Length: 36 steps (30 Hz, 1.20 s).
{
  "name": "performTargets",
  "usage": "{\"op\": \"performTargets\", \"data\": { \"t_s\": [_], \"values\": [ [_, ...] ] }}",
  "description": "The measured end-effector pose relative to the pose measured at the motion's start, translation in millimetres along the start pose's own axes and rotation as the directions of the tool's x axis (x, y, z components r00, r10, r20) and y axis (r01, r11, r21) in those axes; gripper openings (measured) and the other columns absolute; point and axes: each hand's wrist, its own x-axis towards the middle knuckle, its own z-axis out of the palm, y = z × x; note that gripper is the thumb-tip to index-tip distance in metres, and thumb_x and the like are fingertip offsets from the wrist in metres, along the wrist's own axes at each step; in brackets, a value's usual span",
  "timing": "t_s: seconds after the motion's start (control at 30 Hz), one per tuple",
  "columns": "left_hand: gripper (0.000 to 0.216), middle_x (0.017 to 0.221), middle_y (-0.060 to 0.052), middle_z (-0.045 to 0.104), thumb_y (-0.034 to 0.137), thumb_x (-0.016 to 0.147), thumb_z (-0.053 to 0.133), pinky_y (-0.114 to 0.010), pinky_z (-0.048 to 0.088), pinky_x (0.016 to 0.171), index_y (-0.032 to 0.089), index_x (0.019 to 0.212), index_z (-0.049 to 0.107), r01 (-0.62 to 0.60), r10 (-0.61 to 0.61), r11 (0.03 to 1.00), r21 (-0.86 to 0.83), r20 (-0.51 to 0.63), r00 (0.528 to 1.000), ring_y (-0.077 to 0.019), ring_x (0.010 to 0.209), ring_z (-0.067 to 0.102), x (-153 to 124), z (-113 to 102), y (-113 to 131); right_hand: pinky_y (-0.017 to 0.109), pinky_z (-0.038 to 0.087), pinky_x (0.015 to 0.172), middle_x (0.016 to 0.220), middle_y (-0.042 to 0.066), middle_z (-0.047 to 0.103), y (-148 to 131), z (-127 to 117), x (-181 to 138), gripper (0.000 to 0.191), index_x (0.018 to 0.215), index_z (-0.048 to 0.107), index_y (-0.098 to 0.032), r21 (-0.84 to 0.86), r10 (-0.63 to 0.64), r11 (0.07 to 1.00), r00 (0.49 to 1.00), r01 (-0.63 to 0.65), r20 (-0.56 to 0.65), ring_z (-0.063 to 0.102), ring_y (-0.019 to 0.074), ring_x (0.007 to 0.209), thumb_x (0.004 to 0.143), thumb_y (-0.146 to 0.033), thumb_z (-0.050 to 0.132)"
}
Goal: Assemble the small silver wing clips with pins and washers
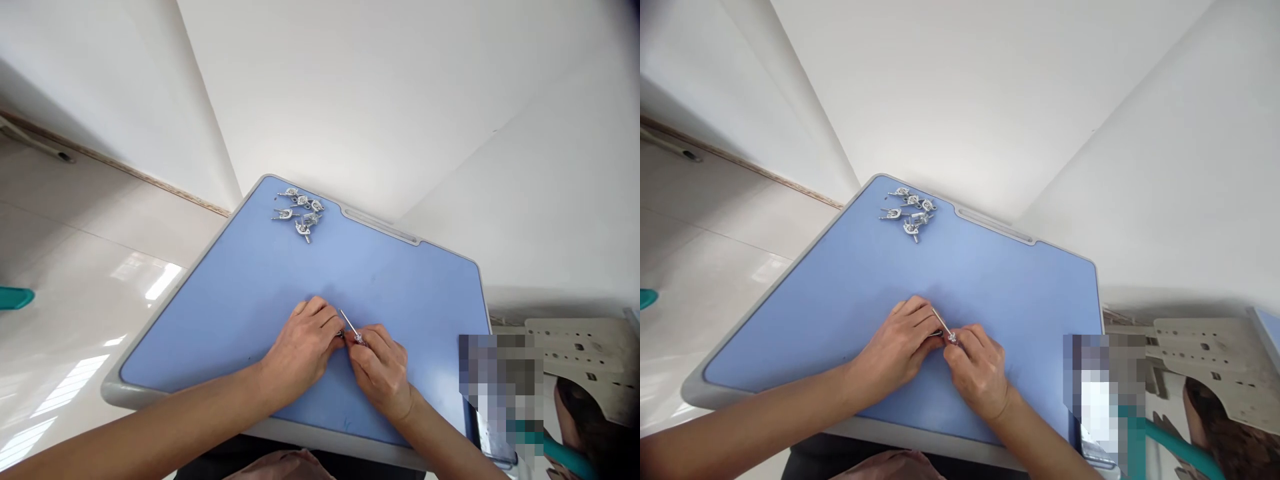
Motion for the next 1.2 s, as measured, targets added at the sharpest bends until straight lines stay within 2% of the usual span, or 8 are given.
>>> {"op": "performTargets", "data": {
  "t_s": [0.2, 0.37, 0.67, 0.83, 1.03, 1.2],
  "values": [
    [0.014, 0.083, -0.004, 0.060, 0.012, 0.093, 0.051, -0.035, 0.040, 0.073, 0.016, 0.081, 0.058, -0.003, 0.003, 1.000, 0.021, 0.013, 1.000, -0.0209, 0.086, 0.047, 0.0, -1.6, -0.1, 0.027, 0.052, 0.065, 0.082, 0.004, 0.066, 1.5, -0.3, 1.1, 0.024, 0.079, 0.054, -0.023, 0.004, 0.052, 0.999, 0.999, -0.052, 0.005, 0.059, 0.0147, 0.076, 0.085, 0.000, 0.053],
    [0.011, 0.082, -0.004, 0.059, 0.010, 0.091, 0.054, -0.035, 0.040, 0.074, 0.016, 0.082, 0.059, 0.007, -0.008, 1.000, 0.013, 0.025, 1.000, -0.0214, 0.086, 0.047, 0.4, -3.0, 0.4, 0.027, 0.052, 0.064, 0.081, 0.003, 0.065, 0.6, 0.1, 1.9, 0.026, 0.076, 0.052, -0.023, -0.015, 0.038, 0.999, 0.999, -0.039, -0.019, 0.058, 0.0145, 0.076, 0.084, 0.001, 0.056],
    [0.011, 0.084, -0.004, 0.061, 0.009, 0.090, 0.055, -0.036, 0.040, 0.074, 0.016, 0.083, 0.059, -0.005, 0.005, 1.000, -0.002, -0.006, 1.000, -0.0220, 0.087, 0.047, 0.1, -2.5, -1.1, 0.028, 0.052, 0.066, 0.087, 0.004, 0.068, 1.3, 0.3, -1.7, 0.027, 0.079, 0.055, -0.022, -0.037, -0.044, 0.998, 0.999, 0.045, 0.031, 0.058, 0.0155, 0.079, 0.082, 0.005, 0.055],
    [0.012, 0.083, -0.004, 0.060, 0.011, 0.092, 0.055, -0.035, 0.039, 0.073, 0.016, 0.081, 0.058, -0.005, 0.005, 1.000, -0.001, -0.002, 1.000, -0.0210, 0.086, 0.047, 0.6, -3.1, -1.6, 0.028, 0.051, 0.072, 0.091, 0.005, 0.069, 2.7, -2.8, -5.0, 0.023, 0.076, 0.058, -0.021, -0.089, -0.079, 0.992, 0.992, 0.088, 0.096, 0.060, 0.0161, 0.085, 0.085, 0.001, 0.055],
    [0.016, 0.081, -0.004, 0.060, 0.012, 0.093, 0.053, -0.034, 0.037, 0.072, 0.015, 0.078, 0.057, -0.002, 0.002, 1.000, 0.008, 0.026, 1.000, -0.0203, 0.084, 0.046, 0.0, -4.9, -1.2, 0.027, 0.049, 0.074, 0.095, 0.005, 0.072, 0.8, -5.3, -3.6, 0.024, 0.070, 0.059, -0.019, -0.185, -0.173, 0.966, 0.983, 0.181, 0.058, 0.060, 0.0167, 0.090, 0.087, -0.002, 0.056],
    [0.014, 0.081, -0.004, 0.060, 0.011, 0.092, 0.054, -0.034, 0.037, 0.072, 0.015, 0.079, 0.057, -0.006, 0.006, 1.000, -0.013, 0.009, 1.000, -0.0201, 0.085, 0.047, -0.4, -3.8, -1.3, 0.026, 0.046, 0.070, 0.091, 0.002, 0.074, -4.7, -2.9, -6.3, 0.024, 0.069, 0.058, -0.019, -0.263, -0.130, 0.956, 0.991, 0.130, 0.018, 0.061, 0.0160, 0.085, 0.084, 0.000, 0.059]
  ]
}}
